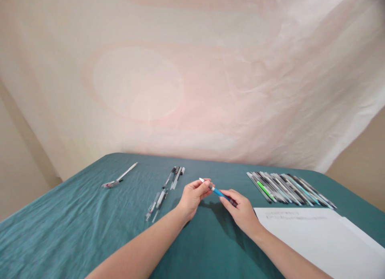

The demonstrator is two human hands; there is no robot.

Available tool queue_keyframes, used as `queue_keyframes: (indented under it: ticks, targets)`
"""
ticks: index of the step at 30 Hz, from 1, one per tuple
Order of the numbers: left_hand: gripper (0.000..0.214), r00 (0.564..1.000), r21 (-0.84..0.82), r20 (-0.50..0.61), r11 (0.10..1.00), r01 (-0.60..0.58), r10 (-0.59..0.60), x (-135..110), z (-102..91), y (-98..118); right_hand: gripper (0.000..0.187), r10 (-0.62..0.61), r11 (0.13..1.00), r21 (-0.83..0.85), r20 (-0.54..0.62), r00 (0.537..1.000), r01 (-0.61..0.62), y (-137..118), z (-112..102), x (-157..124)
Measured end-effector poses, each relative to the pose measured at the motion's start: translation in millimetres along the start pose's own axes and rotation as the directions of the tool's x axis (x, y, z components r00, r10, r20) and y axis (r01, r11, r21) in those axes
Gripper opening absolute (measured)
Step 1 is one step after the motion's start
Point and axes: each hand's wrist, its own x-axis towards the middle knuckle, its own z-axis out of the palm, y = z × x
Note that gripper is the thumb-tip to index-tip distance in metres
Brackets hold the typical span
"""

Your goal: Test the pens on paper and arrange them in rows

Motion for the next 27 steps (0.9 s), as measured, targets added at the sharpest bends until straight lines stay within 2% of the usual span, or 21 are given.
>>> queue_keyframes:
  ticks: [7, 12, 16, 20, 27]
  targets:
    - [0.024, 0.997, -0.135, -0.015, 0.988, 0.078, -0.081, -2.2, 4.7, 1.8, 0.023, -0.14, 0.979, -0.163, -0.084, 0.987, 0.125, -0.4, 2.5, -2.9]
    - [0.021, 0.995, -0.162, -0.008, 0.982, 0.097, -0.1, -2.4, 5.7, 1.8, 0.02, -0.096, 0.98, -0.186, -0.125, 0.987, 0.072, 0.8, 1.9, -3.0]
    - [0.02, 0.996, -0.177, 0.0, 0.98, 0.093, -0.094, -2.5, 5.9, 2.5, 0.022, -0.023, 0.994, -0.108, -0.085, 0.996, 0.013, -0.6, 0.6, -3.0]
    - [0.02, 0.996, -0.2, 0.042, 0.976, 0.085, -0.078, -2.9, 4.3, 1.1, 0.028, 0.042, 0.999, -0.012, 0.004, 0.999, -0.042, -1.8, 1.1, -3.0]
    - [0.019, 0.994, -0.211, 0.066, 0.972, 0.099, -0.087, -2.6, 3.4, 0.5, 0.033, 0.038, 0.999, -0.012, 0.056, 0.998, -0.037, -0.3, 2.9, -3.4]
